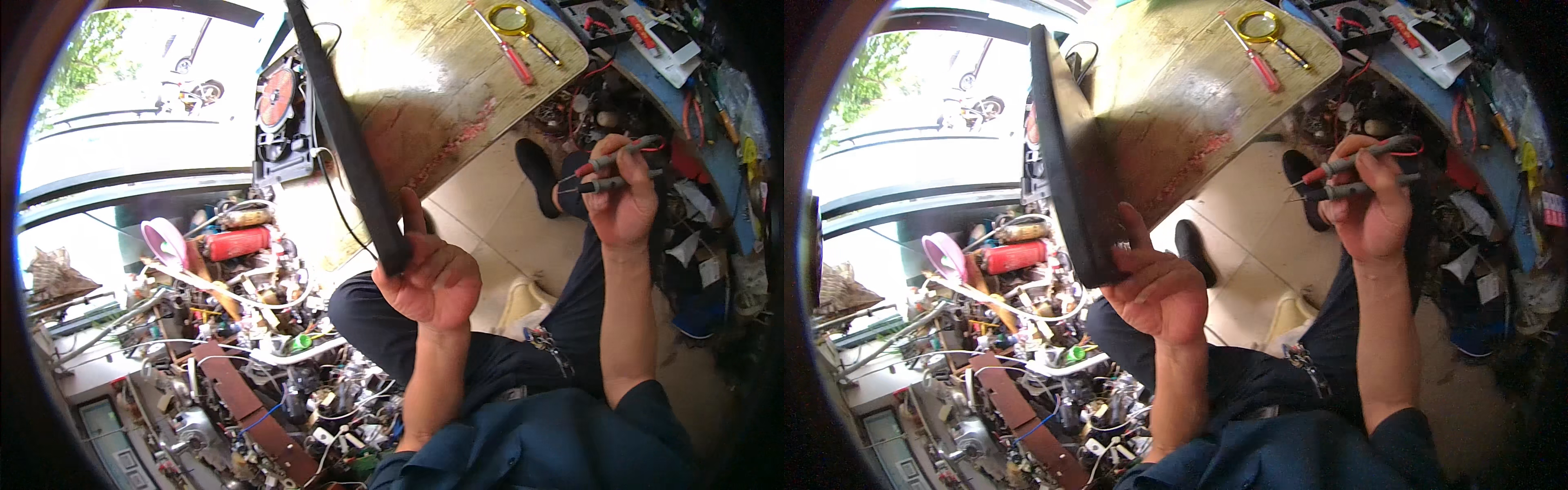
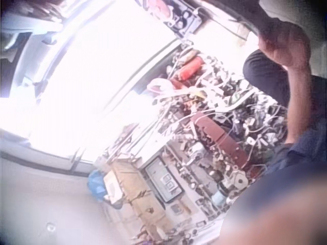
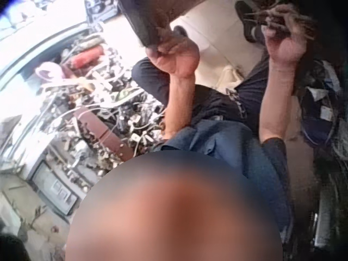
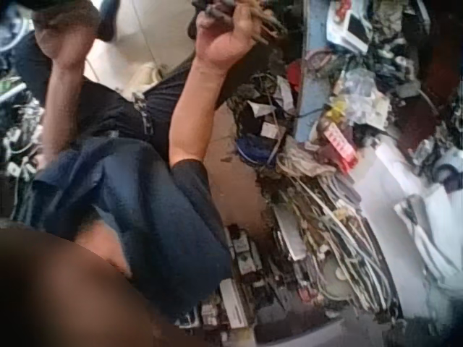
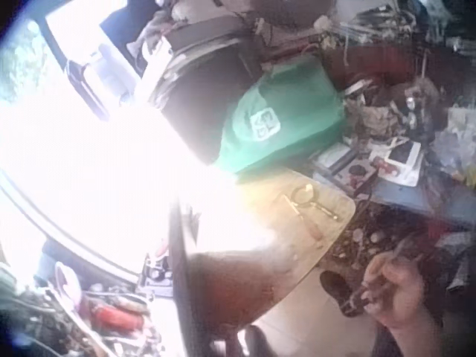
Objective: The person sits on the floor and uses a multimeter to test points on the circuit board of a disassembled induction cooktop. They then plug in the cooktop, press buttons on the control panel to verify the display, and continue testing the board with the multimeter.
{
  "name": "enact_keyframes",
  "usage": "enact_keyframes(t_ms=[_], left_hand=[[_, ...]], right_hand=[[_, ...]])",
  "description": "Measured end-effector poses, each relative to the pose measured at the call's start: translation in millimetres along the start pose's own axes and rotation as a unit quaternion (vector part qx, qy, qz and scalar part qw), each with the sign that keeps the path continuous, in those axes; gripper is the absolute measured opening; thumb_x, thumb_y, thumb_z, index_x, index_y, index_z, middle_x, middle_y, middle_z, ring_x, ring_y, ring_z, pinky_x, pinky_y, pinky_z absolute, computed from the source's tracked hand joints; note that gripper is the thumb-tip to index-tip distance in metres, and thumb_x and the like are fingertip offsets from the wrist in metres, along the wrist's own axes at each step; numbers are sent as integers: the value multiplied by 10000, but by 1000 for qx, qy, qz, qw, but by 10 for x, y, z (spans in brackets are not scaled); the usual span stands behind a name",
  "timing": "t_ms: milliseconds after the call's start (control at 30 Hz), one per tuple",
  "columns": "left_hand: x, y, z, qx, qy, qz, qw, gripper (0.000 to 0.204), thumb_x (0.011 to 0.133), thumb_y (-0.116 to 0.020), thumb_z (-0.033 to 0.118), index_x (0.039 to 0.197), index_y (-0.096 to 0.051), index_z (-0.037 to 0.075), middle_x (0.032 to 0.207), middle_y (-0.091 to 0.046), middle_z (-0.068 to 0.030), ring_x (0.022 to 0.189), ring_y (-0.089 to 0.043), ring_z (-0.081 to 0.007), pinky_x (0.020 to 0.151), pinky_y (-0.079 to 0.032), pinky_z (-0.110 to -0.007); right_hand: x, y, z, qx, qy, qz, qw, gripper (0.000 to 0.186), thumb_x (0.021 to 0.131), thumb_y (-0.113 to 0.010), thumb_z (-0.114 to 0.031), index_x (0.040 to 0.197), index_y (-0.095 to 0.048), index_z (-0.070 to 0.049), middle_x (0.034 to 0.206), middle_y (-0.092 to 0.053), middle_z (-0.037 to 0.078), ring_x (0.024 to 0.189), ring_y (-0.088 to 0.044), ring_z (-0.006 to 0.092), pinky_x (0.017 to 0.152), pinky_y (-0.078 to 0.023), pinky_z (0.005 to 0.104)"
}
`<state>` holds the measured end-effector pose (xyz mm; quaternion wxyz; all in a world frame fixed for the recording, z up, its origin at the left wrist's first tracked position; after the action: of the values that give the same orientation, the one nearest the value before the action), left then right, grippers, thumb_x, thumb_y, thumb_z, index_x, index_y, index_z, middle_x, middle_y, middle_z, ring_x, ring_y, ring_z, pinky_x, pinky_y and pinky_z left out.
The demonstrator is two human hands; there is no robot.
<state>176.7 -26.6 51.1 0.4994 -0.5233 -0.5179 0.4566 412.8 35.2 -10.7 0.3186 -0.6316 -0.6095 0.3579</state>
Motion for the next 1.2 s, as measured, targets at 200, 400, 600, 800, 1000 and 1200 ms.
enact_keyframes(t_ms=[200, 400, 600, 800, 1000, 1200], left_hand=[[38, -136, 25, -164, -47, -94, 981, 624, 998, -627, 105, 1521, -327, -56, 1131, -732, -255, 867, -780, -271, 807, -648, -403], [51, -195, 70, -194, -54, -122, 972, 546, 1001, -609, 57, 1446, -329, -87, 1124, -708, -314, 913, -771, -331, 840, -656, -439], [56, -209, 65, -199, -76, -114, 970, 402, 999, -609, 50, 1308, -378, -67, 1093, -707, -330, 893, -770, -350, 823, -660, -461], [75, -211, 59, -209, -76, -114, 968, 358, 993, -606, 33, 1253, -383, -71, 1080, -707, -334, 873, -771, -350, 808, -662, -463], [37, -98, 29, -211, -26, -32, 977, 326, 993, -582, 26, 1288, -447, -12, 944, -756, -192, 626, -748, -189, 556, -625, -280], [4, 423, -140, 128, 48, 52, 989, 542, 973, -583, 324, 1449, -523, 72, 1259, -708, -133, 863, -731, -210, 776, -555, -364]], right_hand=[[-12, -64, 45, -6, -27, 1, 1000, 263, 1034, -549, -235, 1129, -600, 4, 814, -676, 99, 535, -613, 112, 455, -500, 223], [16, -170, 89, -30, -37, -11, 999, 236, 1015, -556, -193, 1077, -610, 28, 799, -630, 106, 538, -596, 129, 441, -497, 239], [20, -184, 131, -41, -56, -41, 997, 230, 1018, -556, -193, 1064, -584, 31, 829, -568, 102, 577, -576, 124, 418, -481, 212], [34, -169, 133, -49, -58, -42, 996, 241, 1017, -557, -197, 1074, -598, 34, 799, -597, 107, 548, -573, 125, 420, -480, 222], [35, -197, 195, -4, -55, -9, 998, 249, 1013, -559, -199, 1106, -616, 25, 792, -678, 130, 498, -604, 133, 456, -516, 241], [84, -183, 79, 106, -25, -117, 987, 267, 1048, -527, -213, 1145, -590, 27, 910, -647, 149, 558, -610, 154, 541, -541, 282]])
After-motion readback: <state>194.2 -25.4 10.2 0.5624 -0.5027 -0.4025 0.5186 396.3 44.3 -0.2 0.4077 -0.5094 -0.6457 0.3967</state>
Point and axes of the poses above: each hand's wrist, its own x-axis towards the middle knuckle, its own y-axis out of the back of the hand, z = x × y, the point moved 2 cm from there along x, towards the middle knuckle
